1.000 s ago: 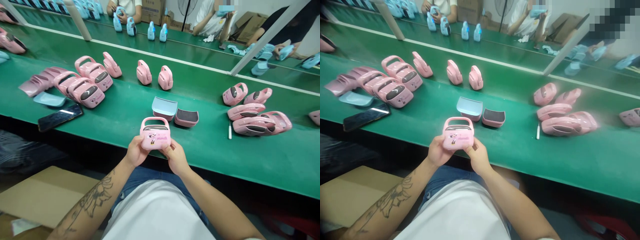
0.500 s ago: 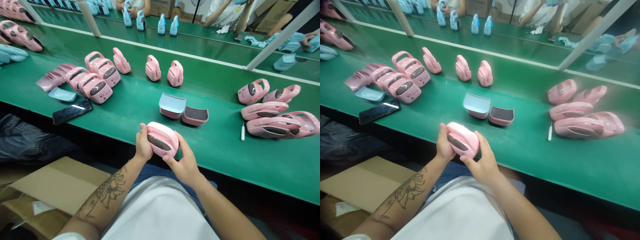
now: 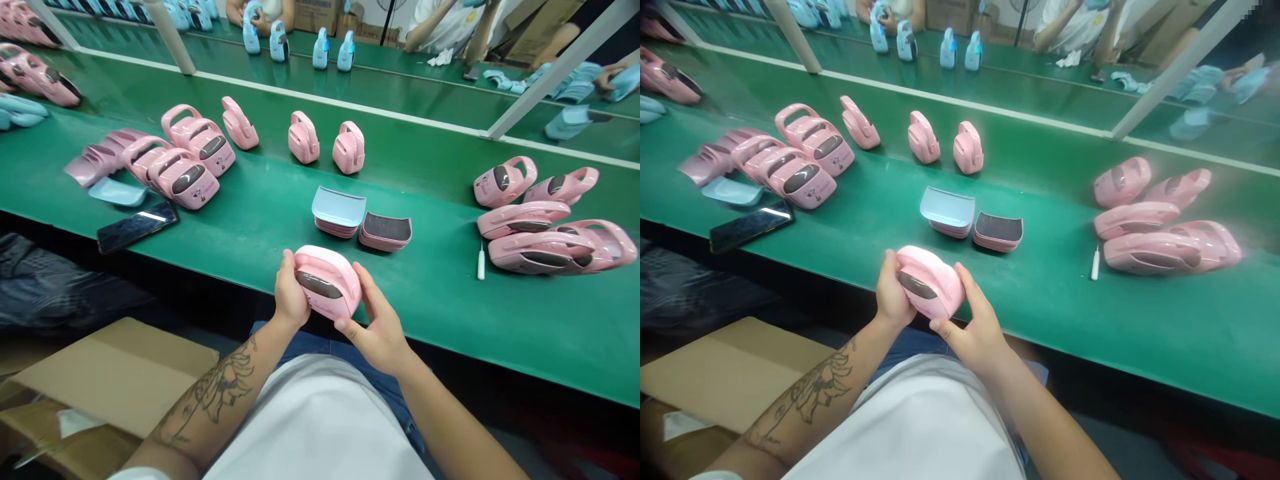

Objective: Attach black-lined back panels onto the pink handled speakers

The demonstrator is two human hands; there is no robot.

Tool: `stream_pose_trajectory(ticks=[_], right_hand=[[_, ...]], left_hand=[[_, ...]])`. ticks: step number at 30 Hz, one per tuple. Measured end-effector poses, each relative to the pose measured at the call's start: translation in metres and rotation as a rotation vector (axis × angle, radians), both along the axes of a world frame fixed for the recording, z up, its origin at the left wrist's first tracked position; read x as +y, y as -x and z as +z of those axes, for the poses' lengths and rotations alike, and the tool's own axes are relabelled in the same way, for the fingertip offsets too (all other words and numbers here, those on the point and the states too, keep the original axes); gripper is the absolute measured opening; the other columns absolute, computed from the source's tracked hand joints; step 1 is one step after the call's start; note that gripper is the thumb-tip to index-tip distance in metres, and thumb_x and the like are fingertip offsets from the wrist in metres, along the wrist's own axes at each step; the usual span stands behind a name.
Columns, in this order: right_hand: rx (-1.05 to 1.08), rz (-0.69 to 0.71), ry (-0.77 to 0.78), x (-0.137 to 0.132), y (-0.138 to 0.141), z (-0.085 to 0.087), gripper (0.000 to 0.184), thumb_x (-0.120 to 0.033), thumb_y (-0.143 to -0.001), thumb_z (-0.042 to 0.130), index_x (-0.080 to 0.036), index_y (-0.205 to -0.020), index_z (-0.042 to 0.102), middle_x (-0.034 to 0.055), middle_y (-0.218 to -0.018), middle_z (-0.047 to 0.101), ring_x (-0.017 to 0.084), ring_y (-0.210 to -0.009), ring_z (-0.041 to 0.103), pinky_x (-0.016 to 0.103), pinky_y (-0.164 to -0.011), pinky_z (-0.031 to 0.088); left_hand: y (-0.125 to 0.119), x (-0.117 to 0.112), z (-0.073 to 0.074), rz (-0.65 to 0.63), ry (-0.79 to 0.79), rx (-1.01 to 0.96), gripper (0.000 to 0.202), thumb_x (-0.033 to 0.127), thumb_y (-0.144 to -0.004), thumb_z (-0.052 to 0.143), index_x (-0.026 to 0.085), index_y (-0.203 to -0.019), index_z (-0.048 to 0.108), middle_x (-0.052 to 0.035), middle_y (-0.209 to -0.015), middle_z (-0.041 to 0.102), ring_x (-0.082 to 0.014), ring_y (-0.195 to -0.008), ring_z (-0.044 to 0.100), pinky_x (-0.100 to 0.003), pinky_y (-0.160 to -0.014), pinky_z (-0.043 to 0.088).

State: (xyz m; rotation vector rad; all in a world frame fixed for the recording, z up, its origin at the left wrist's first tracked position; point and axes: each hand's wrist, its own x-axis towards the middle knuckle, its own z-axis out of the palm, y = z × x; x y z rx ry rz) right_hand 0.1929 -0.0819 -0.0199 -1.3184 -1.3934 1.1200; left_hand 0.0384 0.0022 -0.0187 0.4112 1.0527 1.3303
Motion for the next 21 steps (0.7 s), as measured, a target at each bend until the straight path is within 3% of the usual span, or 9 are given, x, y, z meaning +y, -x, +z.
stream_pose_trajectory(ticks=[5, 8, 12, 15, 17, 19, 21], right_hand=[[0.007, -0.095, 0.043, -0.005, -0.001, 0.001, 0.105, -0.059, -0.081, 0.087, -0.030, -0.168, 0.036, 0.0127, -0.174, 0.040, 0.040, -0.161, 0.038, 0.066, -0.131, 0.032], [-0.044, -0.158, 0.020, -0.002, -0.001, 0.010, 0.104, -0.067, -0.080, 0.084, -0.027, -0.166, 0.040, 0.0145, -0.171, 0.044, 0.043, -0.158, 0.041, 0.066, -0.130, 0.032], [-0.026, -0.182, -0.009, 0.000, -0.011, 0.024, 0.083, -0.071, -0.089, 0.072, -0.026, -0.156, 0.052, 0.0138, -0.156, 0.061, 0.039, -0.143, 0.059, 0.055, -0.118, 0.051], [-0.028, -0.239, 0.008, -0.004, -0.025, 0.029, 0.061, -0.065, -0.092, 0.071, -0.025, -0.139, 0.065, 0.0122, -0.134, 0.076, 0.035, -0.121, 0.073, 0.045, -0.099, 0.062], [-0.067, -0.331, -0.022, -0.004, -0.038, 0.032, 0.060, -0.065, -0.089, 0.074, -0.024, -0.133, 0.069, 0.0127, -0.126, 0.079, 0.034, -0.112, 0.075, 0.043, -0.090, 0.063], [-0.115, -0.455, -0.080, 0.005, -0.057, 0.038, 0.062, -0.067, -0.083, 0.078, -0.021, -0.125, 0.073, 0.0135, -0.117, 0.081, 0.034, -0.103, 0.076, 0.042, -0.084, 0.063], [-0.158, -0.611, -0.141, 0.029, -0.083, 0.046, 0.063, -0.066, -0.079, 0.081, -0.018, -0.120, 0.076, 0.0139, -0.112, 0.081, 0.034, -0.100, 0.075, 0.043, -0.083, 0.062]], left_hand=[[-0.009, 0.002, 0.015, -0.159, 0.159, -0.107, 0.051, 0.062, -0.095, 0.055, 0.015, -0.089, 0.072, -0.0069, -0.077, 0.076, -0.0254, -0.080, 0.075, -0.034, -0.078, 0.056], [-0.008, -0.003, 0.019, -0.230, 0.111, -0.079, 0.048, 0.059, -0.095, 0.055, 0.014, -0.096, 0.072, -0.0080, -0.085, 0.077, -0.0260, -0.085, 0.074, -0.035, -0.079, 0.056], [-0.007, -0.020, 0.029, -0.383, -0.239, 0.255, 0.046, 0.053, -0.091, 0.074, 0.016, -0.120, 0.069, -0.0078, -0.115, 0.075, -0.0251, -0.109, 0.069, -0.035, -0.097, 0.054], [-0.010, -0.028, 0.041, -0.577, -0.424, 0.410, 0.052, 0.052, -0.095, 0.073, 0.017, -0.132, 0.062, -0.0104, -0.125, 0.072, -0.0260, -0.114, 0.068, -0.038, -0.102, 0.054], [-0.015, -0.024, 0.048, -0.670, -0.515, 0.443, 0.058, 0.055, -0.098, 0.069, 0.019, -0.141, 0.056, -0.0130, -0.134, 0.069, -0.0280, -0.121, 0.068, -0.041, -0.105, 0.054], [-0.022, -0.010, 0.054, -0.678, -0.674, 0.597, 0.070, 0.055, -0.098, 0.069, 0.018, -0.153, 0.045, -0.0172, -0.148, 0.062, -0.0318, -0.133, 0.063, -0.045, -0.111, 0.053], [-0.032, 0.012, 0.057, -0.564, -0.913, 0.930, 0.076, 0.050, -0.099, 0.067, 0.015, -0.159, 0.039, -0.0217, -0.157, 0.054, -0.0363, -0.143, 0.055, -0.052, -0.118, 0.048]])
